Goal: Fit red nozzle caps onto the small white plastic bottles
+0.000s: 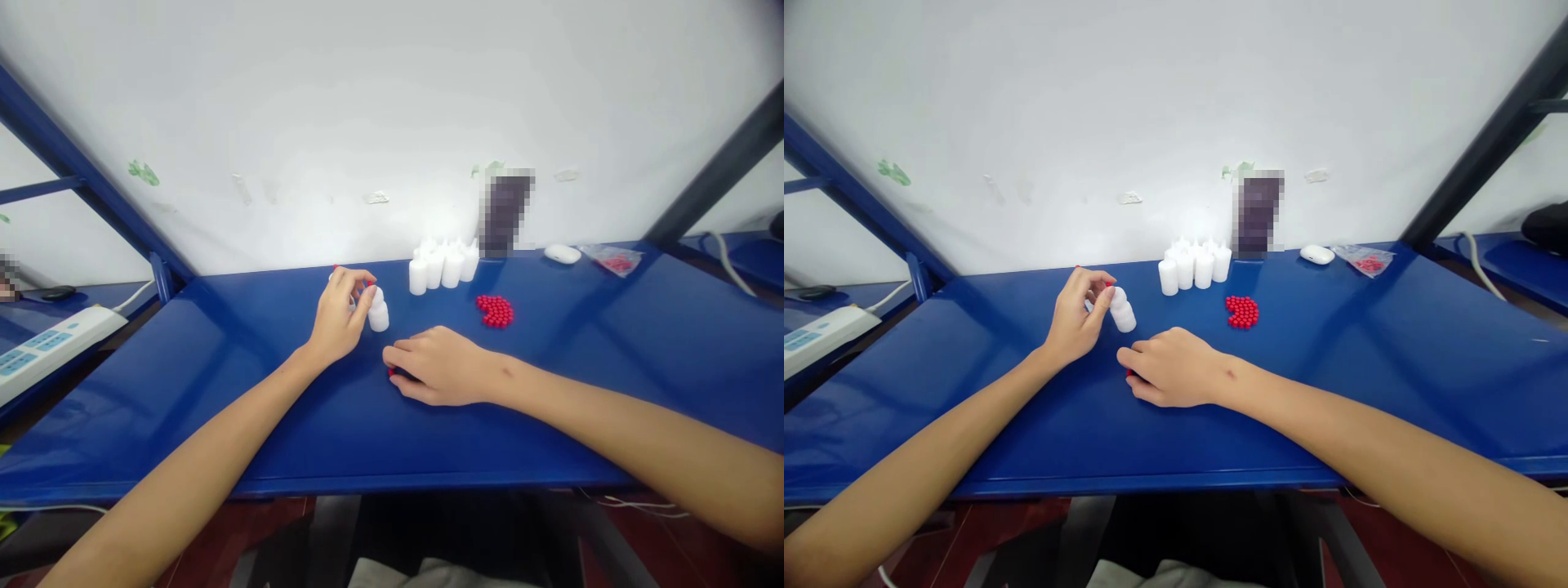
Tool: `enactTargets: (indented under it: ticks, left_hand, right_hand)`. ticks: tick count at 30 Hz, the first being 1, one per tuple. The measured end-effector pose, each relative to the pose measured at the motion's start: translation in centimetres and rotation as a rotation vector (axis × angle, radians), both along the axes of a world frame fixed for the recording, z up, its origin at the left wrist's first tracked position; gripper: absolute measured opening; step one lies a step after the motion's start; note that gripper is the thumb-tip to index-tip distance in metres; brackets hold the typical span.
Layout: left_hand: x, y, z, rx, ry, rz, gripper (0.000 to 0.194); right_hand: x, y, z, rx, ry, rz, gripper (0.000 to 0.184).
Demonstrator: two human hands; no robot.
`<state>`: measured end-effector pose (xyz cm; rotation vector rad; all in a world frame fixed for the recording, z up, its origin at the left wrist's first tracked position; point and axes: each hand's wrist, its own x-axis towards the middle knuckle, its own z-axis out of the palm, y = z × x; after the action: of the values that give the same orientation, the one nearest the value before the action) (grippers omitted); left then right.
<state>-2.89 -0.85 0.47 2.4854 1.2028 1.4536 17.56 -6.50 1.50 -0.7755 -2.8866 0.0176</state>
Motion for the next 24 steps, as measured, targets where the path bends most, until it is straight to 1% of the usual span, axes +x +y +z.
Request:
enactTargets:
  ticks: [3,6,9,13,15,16,18,22,24]
  left_hand:
    - [0.0,0.0,-0.1,-0.038,0.059,-0.02,0.022]
    - [-0.1,0.0,-0.2,-0.051,0.073,-0.024,0.028]
    - [-0.2,-0.1,-0.3,-0.037,0.047,-0.016,0.03]
    - [-0.2,-0.2,-0.4,-0.017,0.036,-0.033,0.029]
    - [-0.2,-0.4,-0.3,0.023,0.029,-0.047,0.028]
    - [-0.2,-0.6,-0.2,0.049,0.033,-0.064,0.026]
    - [-0.3,-1.1,0.1,0.115,0.057,-0.124,0.022]
    - [0.0,-2.3,0.3,0.214,0.111,-0.256,0.019]
    - [0.3,-2.7,0.2,0.226,0.143,-0.278,0.021]
  right_hand:
    - [-0.1,-0.1,-0.1,-0.011,0.014,0.016,0.023]
    - [-0.1,0.0,-0.3,-0.056,0.065,-0.02,0.019]
    - [0.0,0.2,-0.3,-0.076,0.095,-0.034,0.018]
    - [0.0,0.3,-0.6,-0.073,0.059,-0.008,0.022]
    - [0.1,0.3,-0.8,-0.102,0.097,0.007,0.021]
    - [0.1,0.4,-0.9,-0.138,0.152,0.004,0.019]
    - [0.2,0.6,-1.1,-0.276,0.339,-0.039,0.017]
    - [0.2,1.6,-1.3,-0.709,0.824,-0.201,0.018]
    - [0.1,2.1,-1.2,-0.887,0.988,-0.256,0.016]
